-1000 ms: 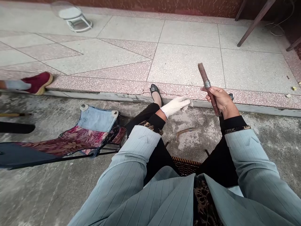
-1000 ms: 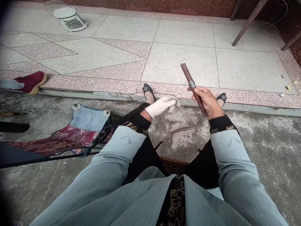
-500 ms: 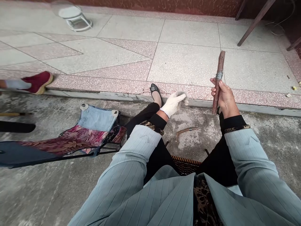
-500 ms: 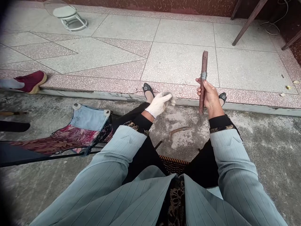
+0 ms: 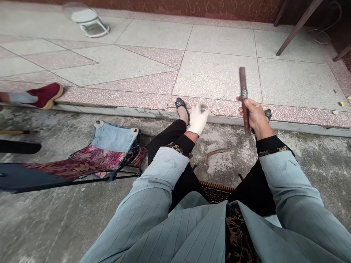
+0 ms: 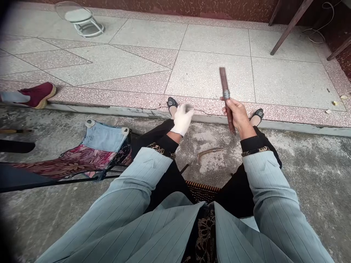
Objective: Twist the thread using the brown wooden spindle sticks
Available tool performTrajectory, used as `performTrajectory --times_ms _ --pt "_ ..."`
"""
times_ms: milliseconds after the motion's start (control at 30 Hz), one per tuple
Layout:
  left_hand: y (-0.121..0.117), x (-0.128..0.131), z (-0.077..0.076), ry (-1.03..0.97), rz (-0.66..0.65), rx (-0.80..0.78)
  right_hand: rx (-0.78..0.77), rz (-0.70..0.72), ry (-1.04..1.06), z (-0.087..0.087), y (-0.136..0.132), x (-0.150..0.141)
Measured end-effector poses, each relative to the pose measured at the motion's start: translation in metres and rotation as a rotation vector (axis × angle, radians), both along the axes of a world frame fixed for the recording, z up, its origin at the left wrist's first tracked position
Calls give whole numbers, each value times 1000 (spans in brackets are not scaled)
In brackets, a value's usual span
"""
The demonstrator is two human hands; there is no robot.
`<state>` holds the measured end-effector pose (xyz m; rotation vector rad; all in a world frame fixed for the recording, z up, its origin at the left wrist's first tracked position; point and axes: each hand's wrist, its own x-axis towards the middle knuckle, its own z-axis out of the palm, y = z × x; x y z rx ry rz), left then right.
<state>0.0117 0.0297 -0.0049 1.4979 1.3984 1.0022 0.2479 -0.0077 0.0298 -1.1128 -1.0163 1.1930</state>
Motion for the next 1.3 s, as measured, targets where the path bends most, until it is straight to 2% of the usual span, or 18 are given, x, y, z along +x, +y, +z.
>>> performTrajectory --times_ms 33,100,133,200,267,333,400,467,567,700,733,800,900,933,1000,1100,1200,1300 --pt "-2 2 3 2 -77 122 -40 55 -9 -2 -1 -5" --pt "-7 9 5 -166 -352 236 -117 165 -19 -5 -5 -15" --pt "-10 14 5 -282 -494 218 -144 203 -19 -6 -6 -20" --pt "-16 23 2 -464 -617 88 -185 245 -13 -6 -9 -27" --pt "-21 27 0 -504 -617 -48 -215 251 -3 -5 -10 -30" --pt "-23 26 2 -420 -543 -134 -228 213 6 -4 -9 -29" --pt "-24 21 7 -235 -515 -121 -217 142 -5 -3 -6 -25" --pt "-24 17 16 -32 -566 -21 -209 78 -68 -3 -3 -19" --pt "-21 12 30 157 -627 86 -217 42 -360 -2 3 -5" --pt "-18 6 37 235 -700 76 -238 46 -1106 2 6 13" --pt "-18 5 36 222 -736 70 -287 132 -1246 2 5 16" --pt "-18 4 33 173 -800 49 -438 497 -1338 2 2 18" --pt "-16 5 25 112 -822 14 -560 1098 -1085 4 -4 16" --pt "-15 5 22 90 -805 -6 -552 1208 -972 6 -7 15" --pt "-11 6 16 25 -763 -68 -482 1276 -766 13 -11 14" --pt "-7 6 9 -86 -657 -172 -302 1101 -512 24 -15 14" --pt "-8 5 9 -149 -628 -267 -139 635 -322 25 -13 11" --pt "-14 4 17 -211 -782 -318 -75 212 -239 14 -4 8"
